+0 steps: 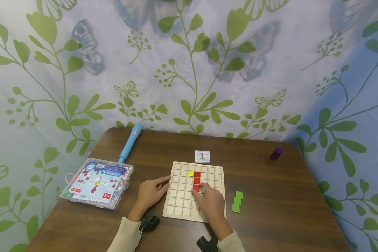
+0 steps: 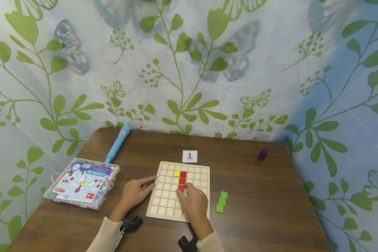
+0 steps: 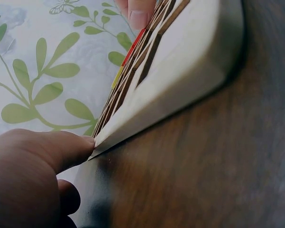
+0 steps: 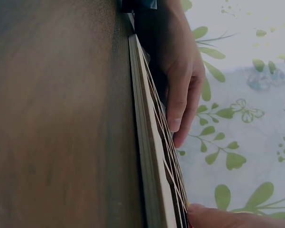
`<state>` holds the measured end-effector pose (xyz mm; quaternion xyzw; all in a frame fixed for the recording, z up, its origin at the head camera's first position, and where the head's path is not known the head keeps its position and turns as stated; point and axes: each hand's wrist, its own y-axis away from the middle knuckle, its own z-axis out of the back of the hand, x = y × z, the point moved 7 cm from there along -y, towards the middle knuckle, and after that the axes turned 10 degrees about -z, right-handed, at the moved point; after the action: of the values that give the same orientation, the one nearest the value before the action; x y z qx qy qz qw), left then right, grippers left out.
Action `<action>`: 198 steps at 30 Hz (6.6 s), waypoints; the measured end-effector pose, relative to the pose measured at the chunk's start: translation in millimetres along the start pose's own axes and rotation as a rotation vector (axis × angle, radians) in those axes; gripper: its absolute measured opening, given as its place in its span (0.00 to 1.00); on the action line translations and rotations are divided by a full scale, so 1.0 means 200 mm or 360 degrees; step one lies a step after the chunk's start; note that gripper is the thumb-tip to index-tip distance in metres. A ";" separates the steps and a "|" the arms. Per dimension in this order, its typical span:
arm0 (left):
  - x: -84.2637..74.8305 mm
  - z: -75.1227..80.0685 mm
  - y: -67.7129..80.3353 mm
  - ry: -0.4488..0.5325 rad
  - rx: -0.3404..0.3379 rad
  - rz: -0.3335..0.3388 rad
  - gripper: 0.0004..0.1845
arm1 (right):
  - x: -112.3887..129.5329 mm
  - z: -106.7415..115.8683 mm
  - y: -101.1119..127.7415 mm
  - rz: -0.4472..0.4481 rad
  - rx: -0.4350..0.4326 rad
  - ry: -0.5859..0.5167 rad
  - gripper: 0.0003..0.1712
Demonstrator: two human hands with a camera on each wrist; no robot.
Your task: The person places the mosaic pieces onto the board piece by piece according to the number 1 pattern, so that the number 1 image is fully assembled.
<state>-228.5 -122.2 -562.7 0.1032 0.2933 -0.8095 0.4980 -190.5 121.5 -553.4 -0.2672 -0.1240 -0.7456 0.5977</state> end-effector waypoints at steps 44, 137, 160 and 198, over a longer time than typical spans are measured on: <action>-0.02 0.01 0.00 -0.0007 -0.0043 -0.0078 0.17 | -0.44 0.39 -0.11 0.0027 -0.0406 -0.0675 0.15; -0.01 0.01 0.01 -0.0026 -0.0017 -0.0022 0.16 | -0.79 0.43 -0.15 0.0038 0.0274 -0.0049 0.12; -0.02 0.02 0.00 -0.0031 -0.0075 -0.0059 0.16 | -0.78 0.42 -0.12 0.0117 0.0265 0.0003 0.20; -0.02 0.01 0.01 -0.0020 -0.0058 -0.0041 0.16 | -0.79 0.43 -0.12 0.0004 0.0061 -0.0205 0.14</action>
<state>-224.2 -120.8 -559.6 0.0855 0.3062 -0.8110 0.4912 -169.5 301.1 -564.3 -0.3033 -0.1760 -0.7236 0.5945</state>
